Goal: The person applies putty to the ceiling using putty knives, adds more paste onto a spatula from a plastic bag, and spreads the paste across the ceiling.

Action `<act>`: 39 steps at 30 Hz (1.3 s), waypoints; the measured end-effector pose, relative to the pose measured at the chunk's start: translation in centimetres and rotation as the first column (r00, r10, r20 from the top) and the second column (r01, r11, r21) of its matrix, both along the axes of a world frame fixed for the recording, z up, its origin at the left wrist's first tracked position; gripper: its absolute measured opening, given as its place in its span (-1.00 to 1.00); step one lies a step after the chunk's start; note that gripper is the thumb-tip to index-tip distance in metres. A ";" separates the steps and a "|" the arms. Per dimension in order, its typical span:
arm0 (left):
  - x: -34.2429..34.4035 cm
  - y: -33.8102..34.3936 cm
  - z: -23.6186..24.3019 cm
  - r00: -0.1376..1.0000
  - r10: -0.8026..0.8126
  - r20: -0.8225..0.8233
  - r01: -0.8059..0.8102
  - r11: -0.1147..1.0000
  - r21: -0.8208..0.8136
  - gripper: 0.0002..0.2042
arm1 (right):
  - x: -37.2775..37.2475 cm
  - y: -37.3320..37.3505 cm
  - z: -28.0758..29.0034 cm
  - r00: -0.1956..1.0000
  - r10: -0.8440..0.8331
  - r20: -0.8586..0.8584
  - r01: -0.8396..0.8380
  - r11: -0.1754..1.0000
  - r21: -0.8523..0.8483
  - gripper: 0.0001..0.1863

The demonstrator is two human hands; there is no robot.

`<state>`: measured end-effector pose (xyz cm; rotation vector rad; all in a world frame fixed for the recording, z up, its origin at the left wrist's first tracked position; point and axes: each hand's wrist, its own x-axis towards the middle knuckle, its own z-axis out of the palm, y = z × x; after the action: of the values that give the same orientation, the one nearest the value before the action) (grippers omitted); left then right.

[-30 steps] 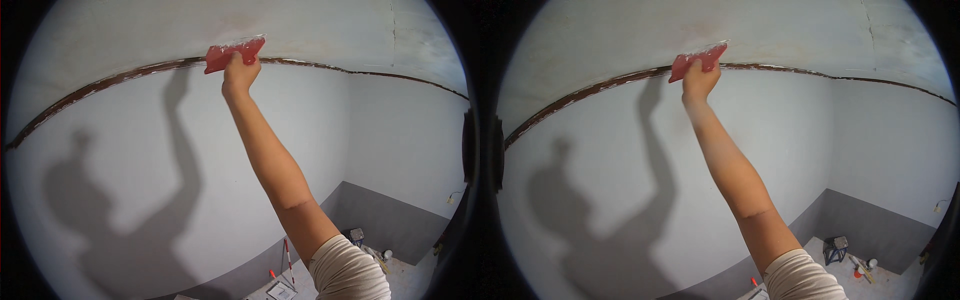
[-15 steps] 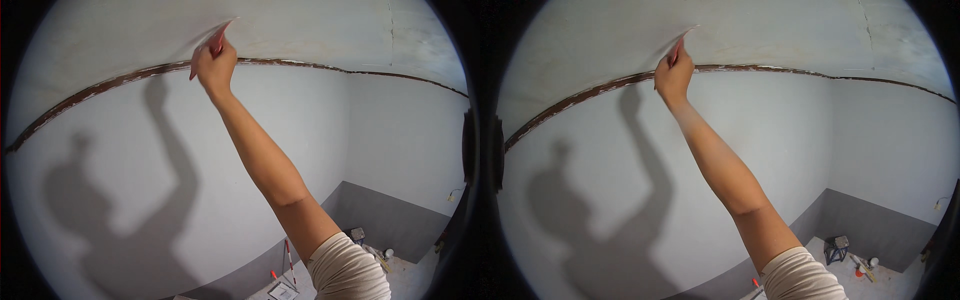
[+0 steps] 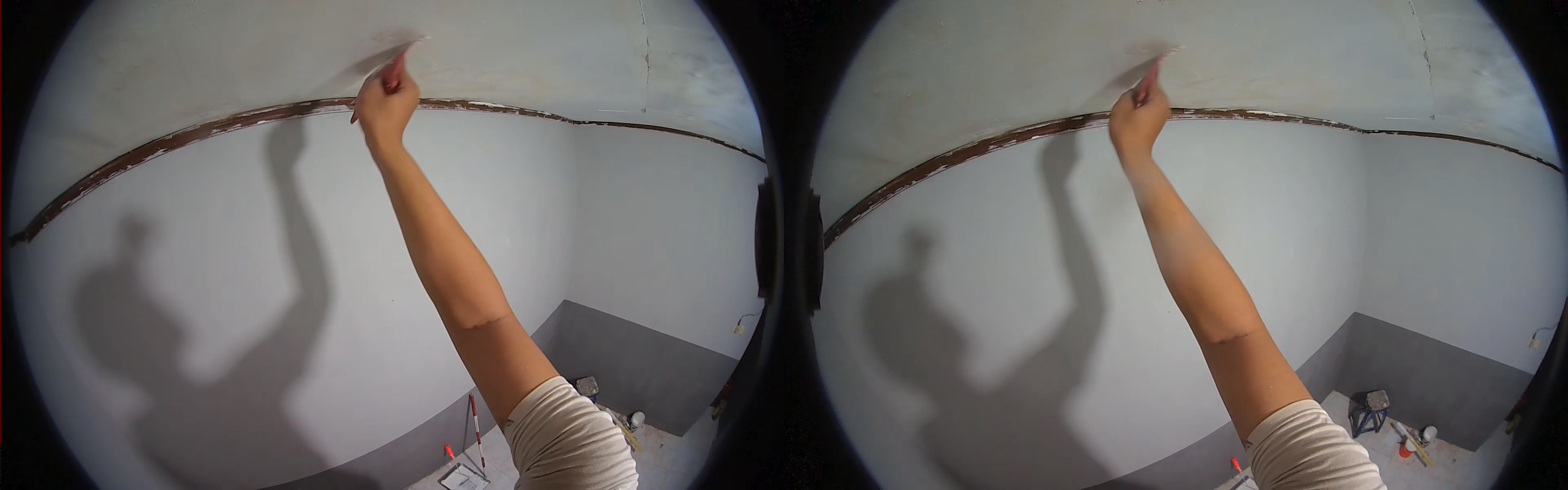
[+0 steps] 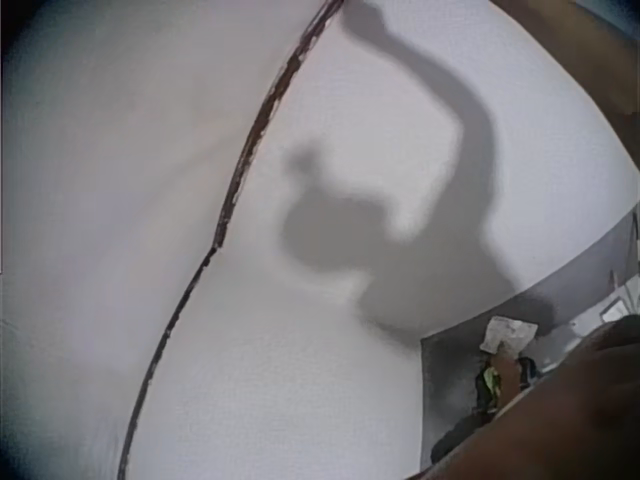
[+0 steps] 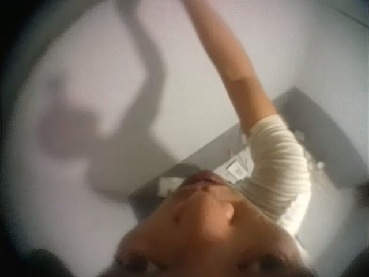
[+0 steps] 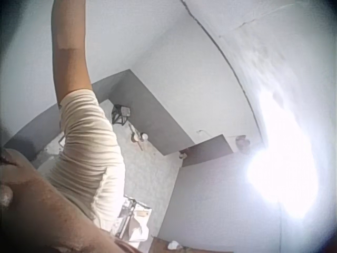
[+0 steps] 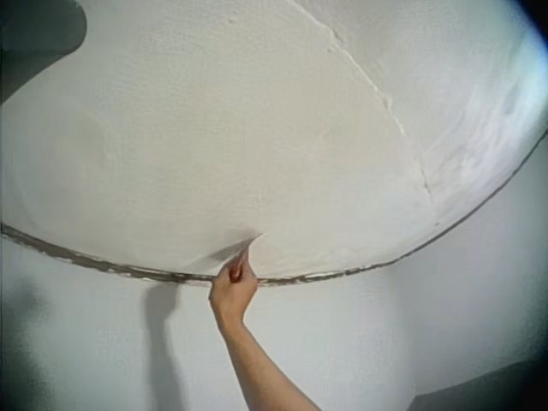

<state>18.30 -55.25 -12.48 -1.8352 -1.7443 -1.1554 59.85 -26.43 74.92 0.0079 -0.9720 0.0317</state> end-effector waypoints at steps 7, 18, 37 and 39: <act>0.1 0.3 0.3 0.999 0.005 0.039 -0.004 1.000 -0.023 -0.39 | -2.4 -1.2 -4.0 0.853 -0.514 0.094 0.480 0.842 0.246 -0.27; 0.5 0.8 0.8 0.998 -0.005 0.061 0.009 0.998 -0.066 -0.39 | -6.2 -0.8 1.7 0.849 -0.484 -0.211 0.493 0.870 -0.010 -0.25; 1.2 1.0 1.5 0.995 0.009 0.095 0.001 0.994 -0.110 -0.39 | -3.5 -2.1 0.8 0.920 -0.386 -0.063 0.377 0.918 -0.125 -0.17; 1.2 1.2 1.6 0.996 -0.002 0.094 0.013 0.993 -0.120 -0.39 | -4.9 -1.7 1.1 0.912 -0.406 0.060 0.409 0.886 -0.218 -0.14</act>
<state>19.47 -54.06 -10.87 -1.8855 -1.8992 -1.1799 54.91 -28.17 76.04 -0.4087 -0.9628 -0.2468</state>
